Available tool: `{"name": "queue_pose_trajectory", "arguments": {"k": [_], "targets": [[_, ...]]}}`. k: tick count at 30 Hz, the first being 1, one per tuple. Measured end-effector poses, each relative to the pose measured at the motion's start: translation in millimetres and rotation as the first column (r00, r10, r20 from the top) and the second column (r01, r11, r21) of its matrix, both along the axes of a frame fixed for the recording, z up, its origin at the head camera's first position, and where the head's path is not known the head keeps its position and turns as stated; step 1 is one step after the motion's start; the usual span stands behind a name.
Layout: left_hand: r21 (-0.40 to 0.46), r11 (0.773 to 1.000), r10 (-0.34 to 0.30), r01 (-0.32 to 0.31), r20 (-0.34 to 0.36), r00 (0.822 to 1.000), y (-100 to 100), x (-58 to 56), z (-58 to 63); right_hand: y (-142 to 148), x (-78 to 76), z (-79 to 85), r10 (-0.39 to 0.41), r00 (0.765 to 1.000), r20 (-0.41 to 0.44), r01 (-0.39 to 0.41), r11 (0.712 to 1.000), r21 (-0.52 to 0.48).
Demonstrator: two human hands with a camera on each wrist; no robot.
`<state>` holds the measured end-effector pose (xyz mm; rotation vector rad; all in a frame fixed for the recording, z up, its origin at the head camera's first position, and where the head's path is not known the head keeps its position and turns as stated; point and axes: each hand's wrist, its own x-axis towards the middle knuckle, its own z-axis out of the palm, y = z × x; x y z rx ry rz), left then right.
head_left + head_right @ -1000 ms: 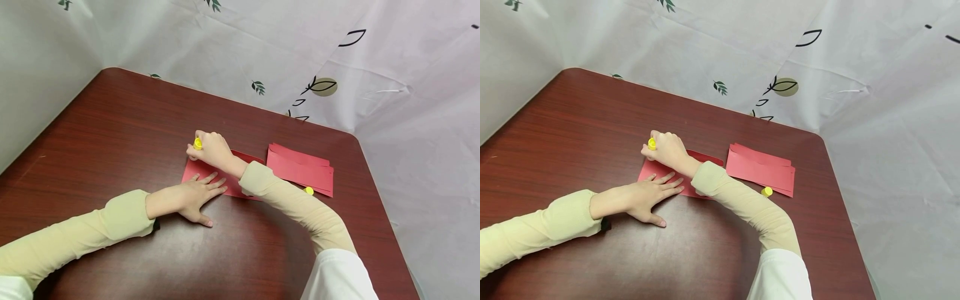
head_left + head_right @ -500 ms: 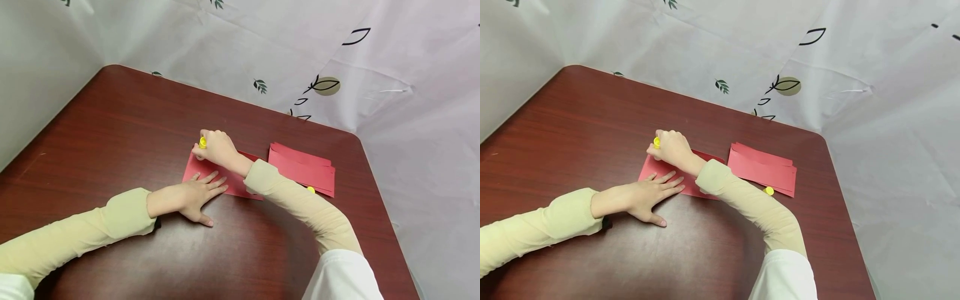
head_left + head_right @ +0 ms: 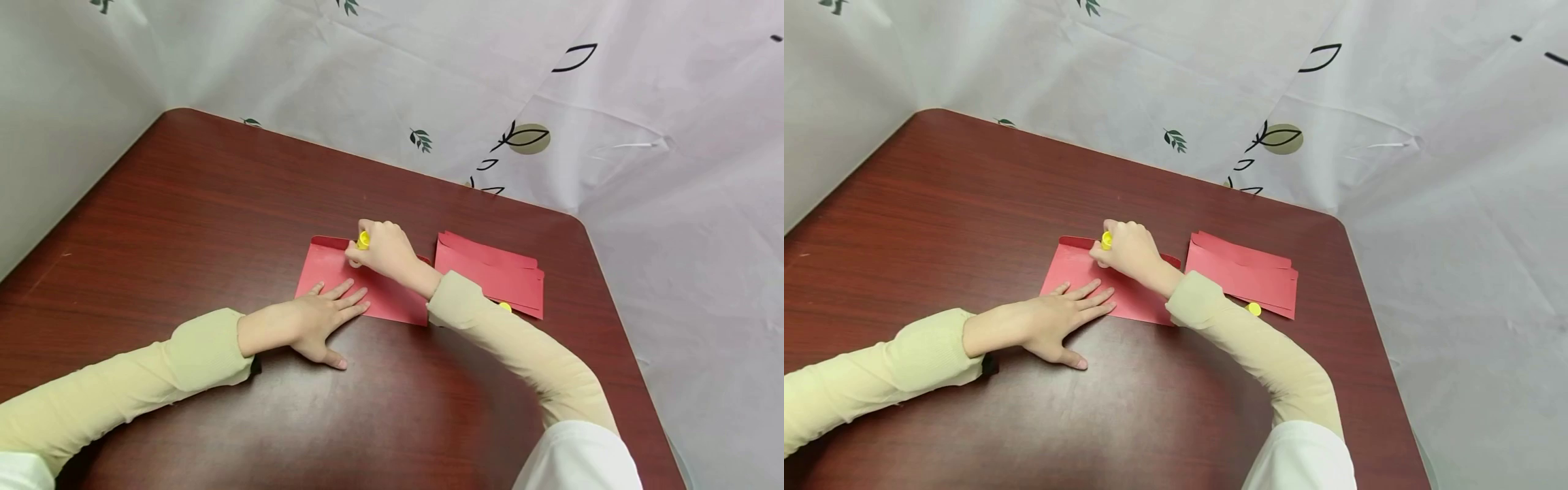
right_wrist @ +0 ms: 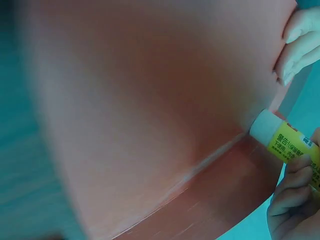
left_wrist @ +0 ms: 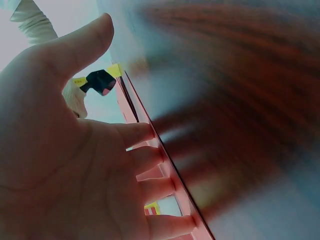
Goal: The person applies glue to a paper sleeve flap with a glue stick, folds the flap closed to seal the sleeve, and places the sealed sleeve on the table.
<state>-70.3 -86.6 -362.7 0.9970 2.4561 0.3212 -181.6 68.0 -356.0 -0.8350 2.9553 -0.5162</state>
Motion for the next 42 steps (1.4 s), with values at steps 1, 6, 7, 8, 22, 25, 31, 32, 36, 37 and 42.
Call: {"name": "queue_pose_trajectory", "arguments": {"k": [1, 6, 7, 8, 22, 25, 31, 32, 36, 37, 42], "targets": [[-0.001, 1.000, 0.000, 0.000, 0.001, 1.000, 0, 0.1, -0.2, 4, 0.7, -0.3, -0.004, 1.000, 0.000, 0.004, 1.000, -0.006], [-0.015, 1.000, -0.003, 0.003, -0.005, 1.000, 1, 0.5, 0.2, 24, 4.2, -0.5, -0.028, 1.000, -0.005, 0.028, 0.999, -0.022], [-0.017, 1.000, -0.004, 0.004, -0.006, 1.000, 1, 0.4, 0.3, 28, 4.9, -0.4, -0.034, 0.999, -0.007, 0.034, 0.999, -0.024], [-0.019, 1.000, -0.005, 0.005, -0.005, 1.000, 1, 0.4, 0.6, 32, 5.5, -0.3, -0.041, 0.999, -0.007, 0.041, 0.999, -0.025], [-0.035, 0.999, 0.006, -0.004, 0.046, 0.999, 0, -1.9, 2.9, 79, 10.7, -1.0, -0.143, 0.990, -0.001, 0.143, 0.990, -0.023], [-0.022, 1.000, 0.002, 0.000, 0.048, 0.999, 0, -1.4, 3.2, 89, 13.2, -0.2, -0.178, 0.984, 0.015, 0.178, 0.984, -0.016], [-0.028, 1.000, 0.007, -0.005, 0.044, 0.999, 0, -0.6, 3.8, 100, 16.0, 1.5, -0.203, 0.979, 0.024, 0.203, 0.979, 0.002], [-0.031, 0.999, 0.007, -0.006, 0.044, 0.999, 0, -0.7, 4.0, 102, 15.9, 1.7, -0.206, 0.978, 0.019, 0.206, 0.979, 0.008], [-0.040, 0.999, 0.012, -0.010, 0.059, 0.998, 1, -0.9, 6.4, 105, 13.5, 3.2, -0.224, 0.975, 0.012, 0.224, 0.974, 0.032], [-0.042, 0.999, 0.015, -0.012, 0.062, 0.998, 1, -1.2, 7.3, 106, 12.3, 3.9, -0.227, 0.974, 0.022, 0.227, 0.973, 0.034], [-0.030, 0.999, 0.029, -0.028, 0.057, 0.998, 3, -5.8, 11.0, 118, 5.3, 11.3, -0.215, 0.966, 0.142, 0.215, 0.977, 0.016]]}}
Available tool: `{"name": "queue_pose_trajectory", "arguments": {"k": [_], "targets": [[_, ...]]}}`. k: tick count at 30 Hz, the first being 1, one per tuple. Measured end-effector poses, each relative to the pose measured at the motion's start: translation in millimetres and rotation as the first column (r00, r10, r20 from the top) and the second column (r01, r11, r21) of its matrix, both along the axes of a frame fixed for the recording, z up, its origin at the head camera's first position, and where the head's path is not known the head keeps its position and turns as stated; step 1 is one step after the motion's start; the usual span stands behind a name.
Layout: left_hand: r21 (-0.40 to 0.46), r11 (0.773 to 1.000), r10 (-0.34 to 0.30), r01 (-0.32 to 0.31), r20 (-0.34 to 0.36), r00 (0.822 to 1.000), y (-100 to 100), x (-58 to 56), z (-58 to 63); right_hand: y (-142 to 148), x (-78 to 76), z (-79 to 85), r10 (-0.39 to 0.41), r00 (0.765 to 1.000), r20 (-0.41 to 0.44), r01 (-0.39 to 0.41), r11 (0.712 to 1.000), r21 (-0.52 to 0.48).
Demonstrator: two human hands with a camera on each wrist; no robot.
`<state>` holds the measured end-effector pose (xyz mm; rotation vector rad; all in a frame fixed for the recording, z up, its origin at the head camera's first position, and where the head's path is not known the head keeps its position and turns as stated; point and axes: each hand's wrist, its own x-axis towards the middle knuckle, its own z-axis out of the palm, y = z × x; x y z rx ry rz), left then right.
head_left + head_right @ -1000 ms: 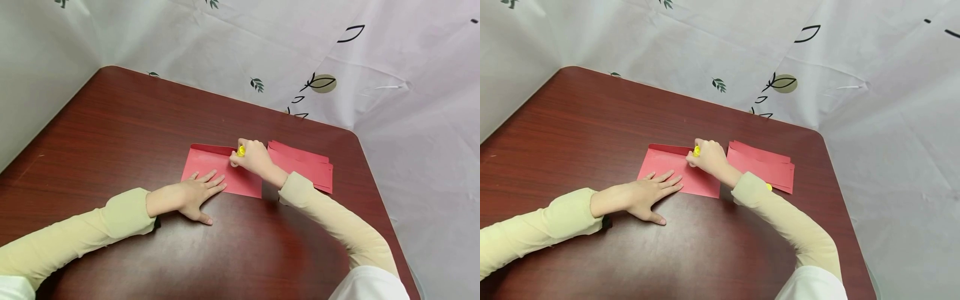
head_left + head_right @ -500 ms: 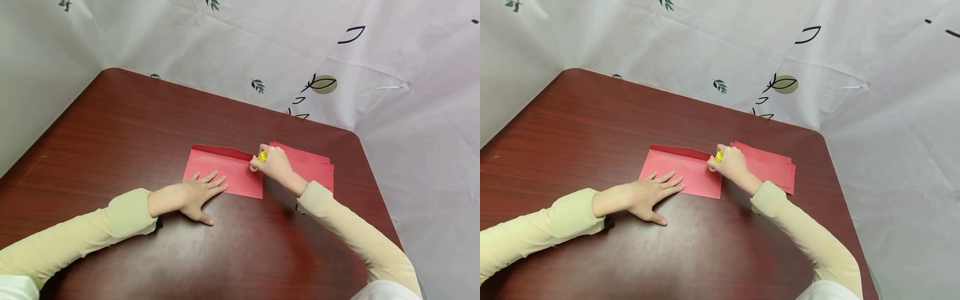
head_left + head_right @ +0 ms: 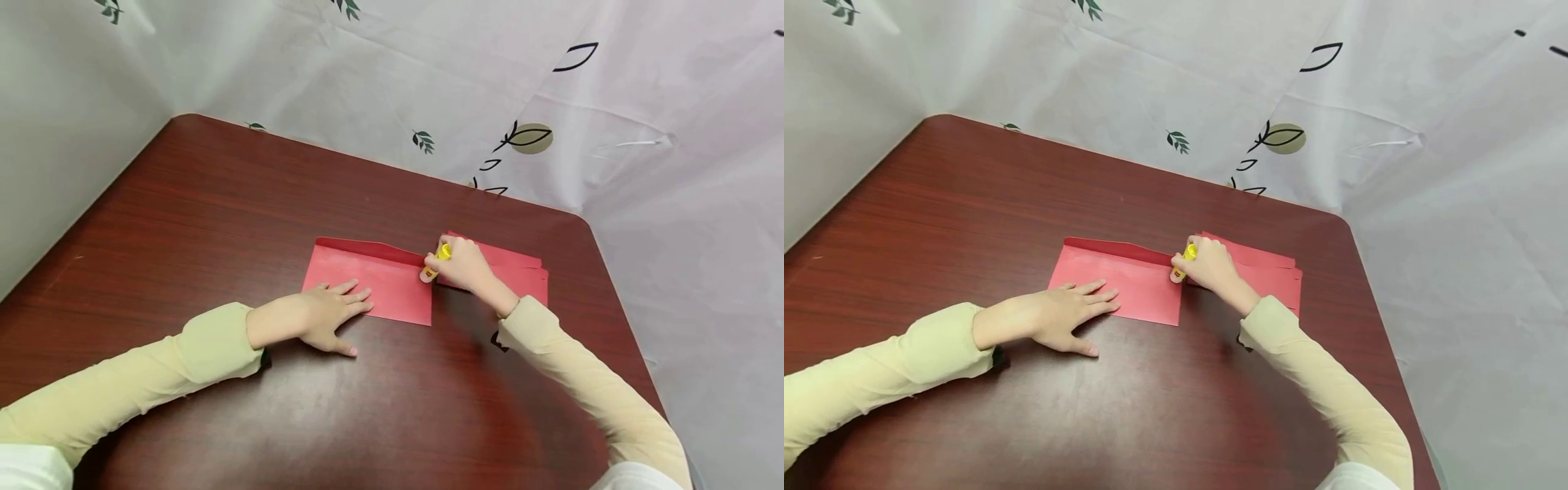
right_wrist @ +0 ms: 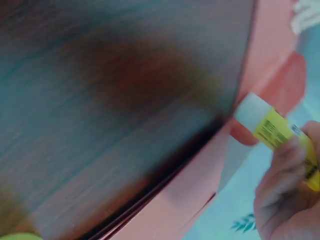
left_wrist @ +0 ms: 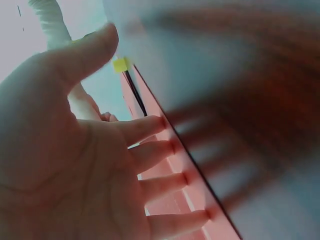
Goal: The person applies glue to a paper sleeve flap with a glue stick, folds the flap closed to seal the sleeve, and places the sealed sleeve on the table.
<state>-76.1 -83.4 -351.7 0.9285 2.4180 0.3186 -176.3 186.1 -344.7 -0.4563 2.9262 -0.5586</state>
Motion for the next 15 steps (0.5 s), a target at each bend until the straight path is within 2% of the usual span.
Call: {"name": "queue_pose_trajectory", "arguments": {"k": [5, 7, 8, 10, 12, 15], "targets": [[0.063, 0.998, -0.020, 0.027, -0.104, 0.994, 1, -10.4, -0.1, 20, -8.0, 9.5, -0.024, 0.994, 0.105, 0.037, 0.992, -0.120], [0.086, 0.994, -0.056, 0.071, -0.172, 0.984, 1, -15.5, -0.8, 25, -10.6, 12.1, -0.030, 0.991, 0.130, 0.061, 0.970, -0.237], [0.099, 0.991, -0.070, 0.092, -0.202, 0.977, 0, -18.6, -1.4, 26, -11.8, 12.9, -0.032, 0.988, 0.153, 0.078, 0.948, -0.310], [0.117, 0.985, -0.091, 0.124, -0.254, 0.963, 0, -25.5, -0.5, 25, -13.9, 14.8, -0.021, 0.975, 0.219, 0.122, 0.880, -0.459], [0.143, 0.979, -0.095, 0.147, -0.320, 0.943, -1, -34.3, 0.2, 20, -15.6, 16.2, 0.007, 0.951, 0.308, 0.184, 0.788, -0.587], [0.203, 0.972, -0.022, 0.120, -0.430, 0.902, 0, -48.9, 1.2, 8, -17.3, 15.7, 0.046, 0.904, 0.425, 0.292, 0.661, -0.691]]}}
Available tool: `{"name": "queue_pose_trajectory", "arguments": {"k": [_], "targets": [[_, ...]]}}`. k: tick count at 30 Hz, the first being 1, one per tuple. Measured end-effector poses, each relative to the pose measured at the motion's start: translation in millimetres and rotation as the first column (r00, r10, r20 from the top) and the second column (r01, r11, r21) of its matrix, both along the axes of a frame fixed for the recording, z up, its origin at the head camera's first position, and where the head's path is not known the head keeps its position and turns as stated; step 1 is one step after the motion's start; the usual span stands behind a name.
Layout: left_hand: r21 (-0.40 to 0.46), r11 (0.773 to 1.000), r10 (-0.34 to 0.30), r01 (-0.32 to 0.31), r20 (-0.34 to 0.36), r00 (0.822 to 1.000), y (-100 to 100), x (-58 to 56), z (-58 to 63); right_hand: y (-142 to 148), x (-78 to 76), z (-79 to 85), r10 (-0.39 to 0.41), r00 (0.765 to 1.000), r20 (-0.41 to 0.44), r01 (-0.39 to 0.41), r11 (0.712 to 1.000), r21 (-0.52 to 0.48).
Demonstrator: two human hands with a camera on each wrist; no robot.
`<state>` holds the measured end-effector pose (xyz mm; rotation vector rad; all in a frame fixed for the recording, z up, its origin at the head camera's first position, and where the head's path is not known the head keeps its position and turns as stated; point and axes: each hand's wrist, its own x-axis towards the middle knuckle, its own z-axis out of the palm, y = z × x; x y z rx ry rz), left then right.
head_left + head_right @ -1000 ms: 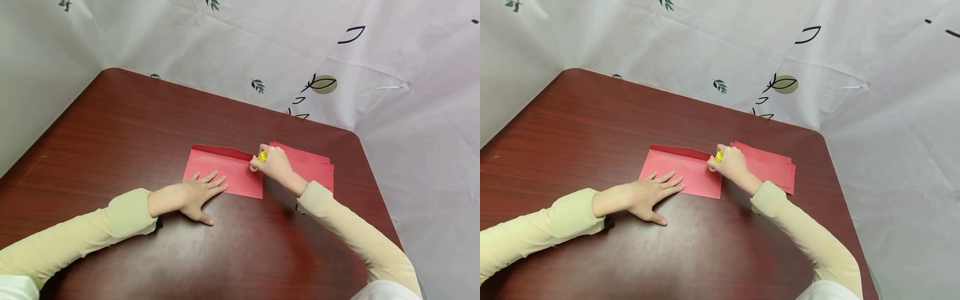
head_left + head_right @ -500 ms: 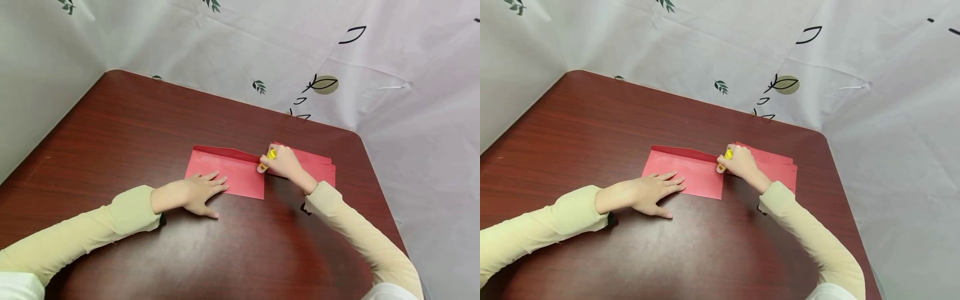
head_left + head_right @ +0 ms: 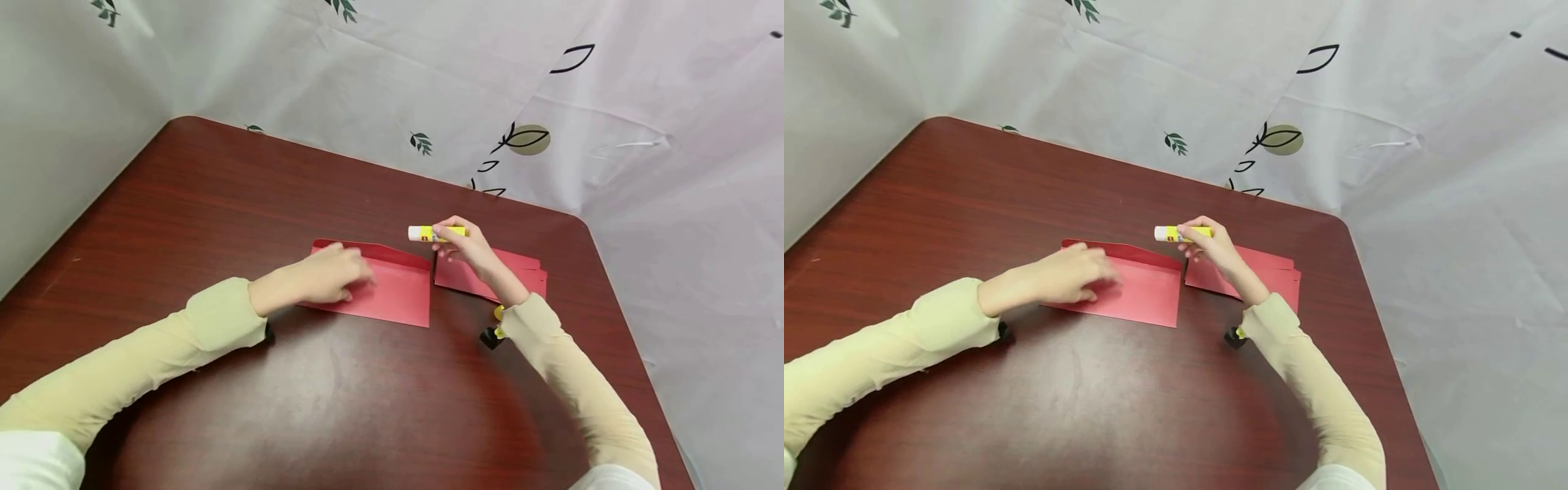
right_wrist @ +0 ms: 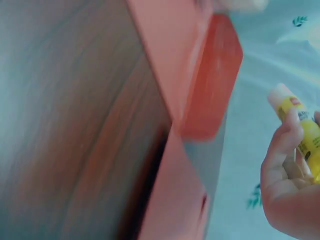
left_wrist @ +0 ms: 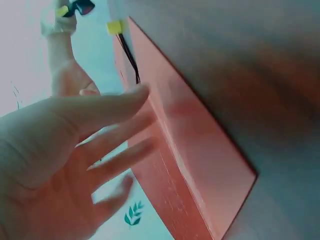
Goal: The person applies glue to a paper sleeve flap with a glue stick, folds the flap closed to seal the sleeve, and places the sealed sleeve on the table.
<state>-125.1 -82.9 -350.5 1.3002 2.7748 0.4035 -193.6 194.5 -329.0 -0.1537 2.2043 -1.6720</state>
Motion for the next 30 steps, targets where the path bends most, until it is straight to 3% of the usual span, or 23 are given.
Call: {"name": "queue_pose_trajectory", "arguments": {"k": [3, 5, 8, 13, 16, 23, 30], "targets": [[0.060, 0.995, 0.085, -0.082, -0.045, 0.995, 2, -12.3, -0.7, -17, -1.2, -4.2, -0.013, 0.999, 0.050, 0.019, 0.994, -0.111], [0.046, 0.990, 0.133, -0.132, -0.015, 0.991, 4, -18.2, -1.2, -28, -2.4, -7.9, -0.016, 0.998, 0.060, 0.026, 0.986, -0.167], [-0.018, 0.987, 0.159, -0.158, 0.063, 0.985, 6, -22.2, -2.6, -42, -4.7, -13.9, -0.027, 0.997, 0.078, 0.044, 0.974, -0.222], [0.001, 0.987, 0.156, -0.159, 0.163, 0.974, 3, -18.8, -8.4, -55, -5.5, -22.9, -0.020, 0.993, 0.116, 0.049, 0.968, -0.245], [0.038, 0.988, 0.143, -0.152, 0.180, 0.973, 1, -14.0, -11.9, -58, -3.7, -25.2, -0.015, 0.995, 0.102, 0.038, 0.975, -0.220], [0.047, 0.989, 0.131, -0.138, 0.141, 0.981, -1, -2.3, -14.4, -65, 3.0, -27.0, -0.003, 0.994, 0.112, 0.023, 0.984, -0.177], [-0.033, 0.997, 0.077, -0.074, 0.094, 0.993, -2, 2.6, -18.7, -72, 9.8, -33.3, 0.012, 0.985, 0.170, 0.012, 0.990, -0.142]]}}
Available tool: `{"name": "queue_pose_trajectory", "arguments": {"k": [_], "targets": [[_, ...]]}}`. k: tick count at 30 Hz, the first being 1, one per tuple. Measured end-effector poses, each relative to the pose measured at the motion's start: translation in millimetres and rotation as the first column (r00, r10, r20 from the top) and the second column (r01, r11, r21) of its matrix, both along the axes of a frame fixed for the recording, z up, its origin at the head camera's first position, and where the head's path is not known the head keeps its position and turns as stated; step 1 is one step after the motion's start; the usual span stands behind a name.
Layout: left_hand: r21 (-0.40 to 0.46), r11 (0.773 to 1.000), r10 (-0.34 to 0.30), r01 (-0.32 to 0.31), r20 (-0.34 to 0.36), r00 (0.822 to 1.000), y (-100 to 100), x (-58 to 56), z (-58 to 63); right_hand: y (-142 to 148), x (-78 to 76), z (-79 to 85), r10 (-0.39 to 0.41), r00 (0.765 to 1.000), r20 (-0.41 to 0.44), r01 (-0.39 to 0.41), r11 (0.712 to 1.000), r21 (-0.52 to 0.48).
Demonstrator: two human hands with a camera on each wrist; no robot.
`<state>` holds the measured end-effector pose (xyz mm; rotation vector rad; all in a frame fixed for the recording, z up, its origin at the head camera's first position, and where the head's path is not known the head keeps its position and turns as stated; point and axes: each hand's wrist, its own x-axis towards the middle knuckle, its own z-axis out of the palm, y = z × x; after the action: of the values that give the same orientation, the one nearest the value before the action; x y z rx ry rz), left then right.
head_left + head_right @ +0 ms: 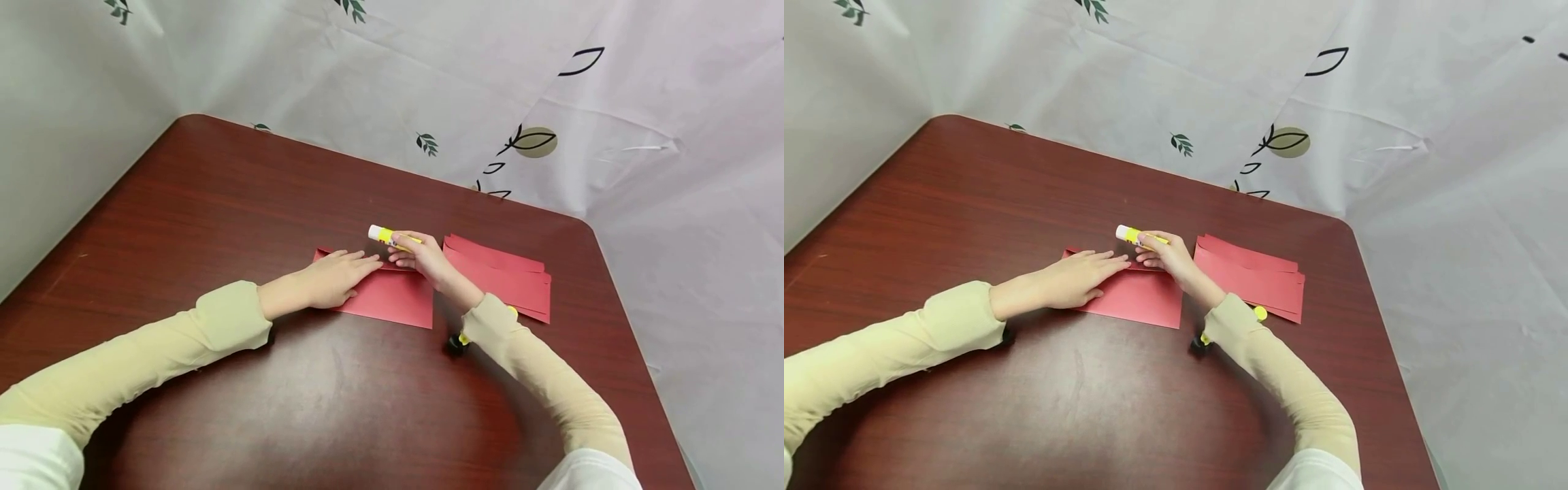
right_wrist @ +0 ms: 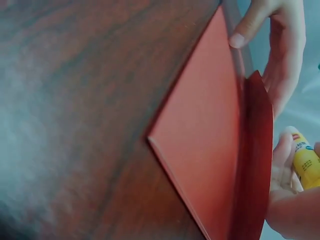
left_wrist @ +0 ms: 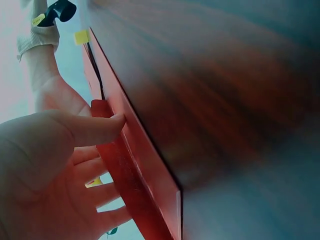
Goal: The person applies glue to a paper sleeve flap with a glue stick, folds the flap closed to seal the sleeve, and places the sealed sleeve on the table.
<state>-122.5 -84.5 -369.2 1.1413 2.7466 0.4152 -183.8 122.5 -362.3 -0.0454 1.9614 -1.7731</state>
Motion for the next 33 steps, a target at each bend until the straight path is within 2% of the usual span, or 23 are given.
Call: {"name": "queue_pose_trajectory", "arguments": {"k": [2, 7, 11, 17, 26, 33], "targets": [[-0.035, 0.999, -0.023, 0.023, 0.008, 1.000, 0, 0.0, -0.6, -2, 1.0, -2.5, 0.008, 1.000, 0.014, -0.008, 1.000, -0.002], [-0.124, 0.989, -0.073, 0.082, 0.079, 0.994, 2, -1.5, -1.2, -3, 2.8, -7.7, 0.019, 0.998, 0.057, -0.019, 1.000, 0.007], [-0.168, 0.980, -0.089, 0.110, 0.128, 0.988, 2, -2.8, -0.7, -3, 3.7, -11.0, 0.006, 0.998, 0.064, -0.008, 1.000, 0.017], [-0.180, 0.976, -0.096, 0.125, 0.163, 0.982, 0, -3.6, -1.8, -3, 7.2, -16.8, 0.004, 0.999, 0.042, -0.004, 1.000, 0.010], [-0.170, 0.974, -0.115, 0.146, 0.182, 0.977, -4, -6.0, -7.2, -3, 12.9, -25.0, 0.031, 0.999, -0.044, -0.029, 0.999, 0.041], [-0.166, 0.976, -0.107, 0.142, 0.207, 0.972, -2, -6.9, -5.2, 0, 14.4, -27.2, 0.060, 0.995, -0.079, -0.058, 0.998, 0.030]]}}
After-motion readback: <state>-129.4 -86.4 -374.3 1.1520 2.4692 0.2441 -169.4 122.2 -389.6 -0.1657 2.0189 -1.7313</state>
